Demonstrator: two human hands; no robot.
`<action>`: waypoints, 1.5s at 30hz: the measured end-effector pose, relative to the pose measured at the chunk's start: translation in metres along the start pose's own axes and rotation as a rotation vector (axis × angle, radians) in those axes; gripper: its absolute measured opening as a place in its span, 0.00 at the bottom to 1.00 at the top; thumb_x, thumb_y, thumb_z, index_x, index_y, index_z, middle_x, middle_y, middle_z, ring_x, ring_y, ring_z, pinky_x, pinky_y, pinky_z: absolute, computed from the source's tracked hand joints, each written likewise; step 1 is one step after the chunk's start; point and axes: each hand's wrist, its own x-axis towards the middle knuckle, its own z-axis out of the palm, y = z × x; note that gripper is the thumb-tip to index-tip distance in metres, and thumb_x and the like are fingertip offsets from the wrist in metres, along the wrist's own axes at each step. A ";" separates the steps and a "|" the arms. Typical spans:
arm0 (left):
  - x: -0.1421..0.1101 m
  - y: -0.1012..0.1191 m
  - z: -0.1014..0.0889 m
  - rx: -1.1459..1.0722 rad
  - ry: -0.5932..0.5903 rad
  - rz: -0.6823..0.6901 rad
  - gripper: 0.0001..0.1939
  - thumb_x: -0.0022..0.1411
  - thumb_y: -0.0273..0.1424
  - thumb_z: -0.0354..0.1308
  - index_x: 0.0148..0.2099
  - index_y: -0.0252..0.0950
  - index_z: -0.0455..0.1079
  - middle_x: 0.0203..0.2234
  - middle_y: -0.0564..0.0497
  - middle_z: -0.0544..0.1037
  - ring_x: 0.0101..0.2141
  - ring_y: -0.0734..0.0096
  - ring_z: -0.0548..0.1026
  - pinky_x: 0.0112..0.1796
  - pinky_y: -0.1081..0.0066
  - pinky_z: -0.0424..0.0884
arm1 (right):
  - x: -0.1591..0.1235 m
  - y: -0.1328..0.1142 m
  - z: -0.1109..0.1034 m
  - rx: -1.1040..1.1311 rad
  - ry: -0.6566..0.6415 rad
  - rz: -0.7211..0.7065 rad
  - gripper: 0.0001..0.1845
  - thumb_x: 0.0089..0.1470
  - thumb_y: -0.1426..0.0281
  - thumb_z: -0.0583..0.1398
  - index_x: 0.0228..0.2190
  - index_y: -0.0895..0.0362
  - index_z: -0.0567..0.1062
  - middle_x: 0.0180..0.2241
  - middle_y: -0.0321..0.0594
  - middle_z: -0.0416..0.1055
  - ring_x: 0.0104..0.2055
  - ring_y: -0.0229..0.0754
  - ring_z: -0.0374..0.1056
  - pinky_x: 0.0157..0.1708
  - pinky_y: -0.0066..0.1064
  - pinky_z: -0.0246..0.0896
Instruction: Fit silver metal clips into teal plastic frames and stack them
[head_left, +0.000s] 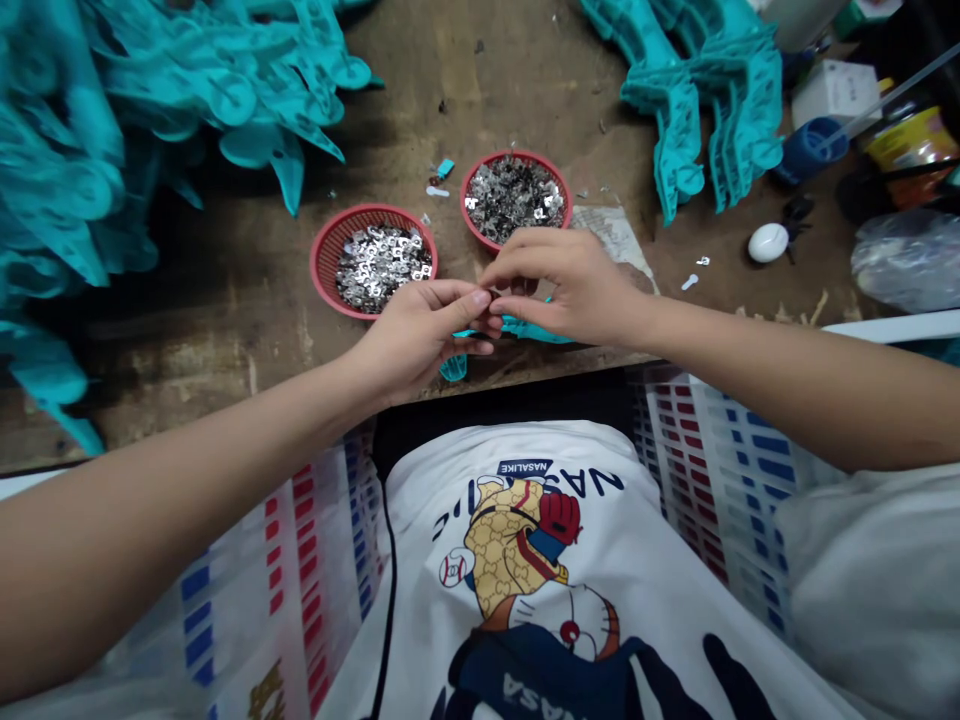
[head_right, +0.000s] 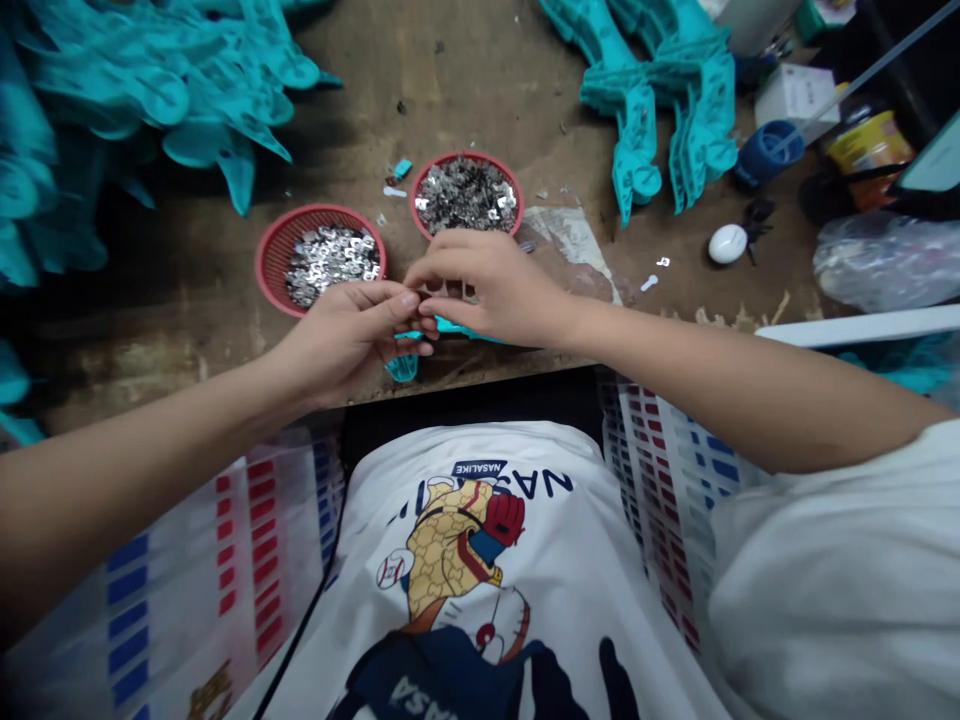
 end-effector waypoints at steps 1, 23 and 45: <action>-0.001 0.000 0.001 -0.013 0.016 0.004 0.24 0.61 0.51 0.81 0.40 0.36 0.82 0.35 0.46 0.87 0.40 0.60 0.88 0.41 0.63 0.88 | 0.000 -0.002 0.000 -0.019 0.002 0.003 0.17 0.82 0.61 0.58 0.55 0.57 0.84 0.48 0.46 0.81 0.50 0.48 0.76 0.55 0.42 0.71; -0.002 -0.008 -0.020 1.333 -0.297 0.575 0.19 0.75 0.31 0.62 0.62 0.29 0.83 0.66 0.28 0.81 0.69 0.33 0.78 0.71 0.35 0.74 | 0.008 0.015 -0.010 -0.163 -0.230 0.197 0.14 0.71 0.71 0.61 0.45 0.58 0.88 0.41 0.45 0.86 0.44 0.49 0.77 0.49 0.40 0.66; 0.004 -0.021 -0.022 1.467 -0.473 0.745 0.19 0.82 0.29 0.53 0.60 0.36 0.85 0.67 0.37 0.84 0.68 0.47 0.82 0.68 0.46 0.81 | -0.001 0.042 0.009 0.064 -0.531 -0.110 0.14 0.79 0.70 0.58 0.46 0.58 0.85 0.45 0.44 0.79 0.46 0.45 0.73 0.50 0.37 0.66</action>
